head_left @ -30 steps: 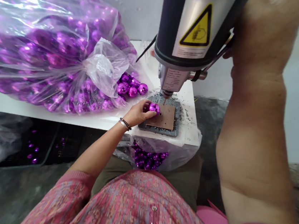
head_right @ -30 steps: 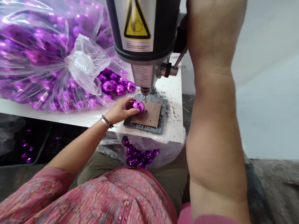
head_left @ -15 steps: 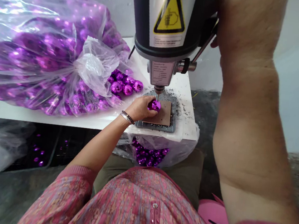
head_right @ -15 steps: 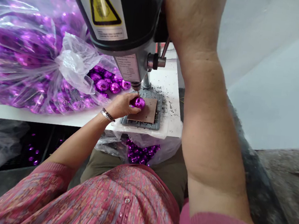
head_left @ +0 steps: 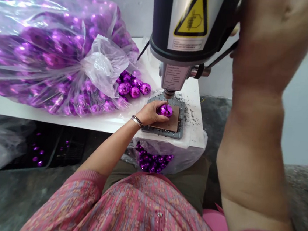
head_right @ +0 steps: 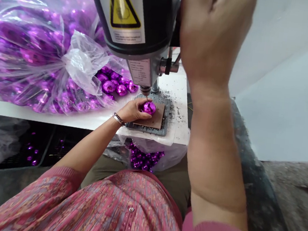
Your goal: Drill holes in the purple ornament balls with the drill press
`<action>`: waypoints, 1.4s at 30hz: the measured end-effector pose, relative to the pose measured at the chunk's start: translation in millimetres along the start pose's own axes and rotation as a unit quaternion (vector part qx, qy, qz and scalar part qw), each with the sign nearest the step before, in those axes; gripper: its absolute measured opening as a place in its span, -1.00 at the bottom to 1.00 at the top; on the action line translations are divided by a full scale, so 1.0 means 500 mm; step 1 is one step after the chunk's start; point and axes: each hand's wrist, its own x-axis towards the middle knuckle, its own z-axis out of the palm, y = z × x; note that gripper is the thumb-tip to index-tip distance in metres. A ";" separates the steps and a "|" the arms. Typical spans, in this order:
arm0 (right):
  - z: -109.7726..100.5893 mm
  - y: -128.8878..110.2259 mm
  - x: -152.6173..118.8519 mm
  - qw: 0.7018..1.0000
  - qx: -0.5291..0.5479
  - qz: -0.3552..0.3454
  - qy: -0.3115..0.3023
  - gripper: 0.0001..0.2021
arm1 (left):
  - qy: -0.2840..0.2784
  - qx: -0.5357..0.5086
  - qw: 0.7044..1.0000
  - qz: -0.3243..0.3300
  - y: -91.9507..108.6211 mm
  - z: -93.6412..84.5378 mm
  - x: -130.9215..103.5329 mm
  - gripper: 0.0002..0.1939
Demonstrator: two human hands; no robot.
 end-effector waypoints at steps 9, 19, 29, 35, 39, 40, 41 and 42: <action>0.022 0.074 -0.203 0.972 0.013 -0.182 0.148 -0.59 | -0.003 0.032 0.999 0.024 -0.005 0.003 0.002 -0.24; 0.057 0.111 -0.232 0.968 -0.029 -0.144 0.201 -0.60 | -0.006 0.037 0.998 0.045 -0.020 0.010 0.004 -0.28; 0.087 0.131 -0.258 0.968 0.006 -0.115 0.225 -0.59 | -0.013 0.008 0.999 0.028 0.005 0.006 -0.003 -0.33; 0.029 0.032 -0.118 0.983 0.040 -0.062 0.167 -0.58 | -0.017 0.007 1.000 0.023 0.002 0.010 -0.015 -0.28; 0.005 -0.018 -0.043 0.991 0.059 0.036 0.116 -0.66 | -0.006 0.025 0.994 0.106 -0.016 0.009 -0.063 -0.24; 0.006 -0.018 -0.040 0.990 0.060 0.043 0.120 -0.66 | -0.014 0.028 0.990 0.135 -0.023 0.004 -0.078 -0.24; 0.008 -0.015 -0.041 0.989 0.063 0.041 0.124 -0.65 | -0.023 0.028 0.986 0.160 -0.031 -0.004 -0.090 -0.26; 0.010 -0.008 -0.045 0.989 0.068 0.033 0.126 -0.63 | -0.028 0.026 0.983 0.177 -0.038 -0.017 -0.100 -0.31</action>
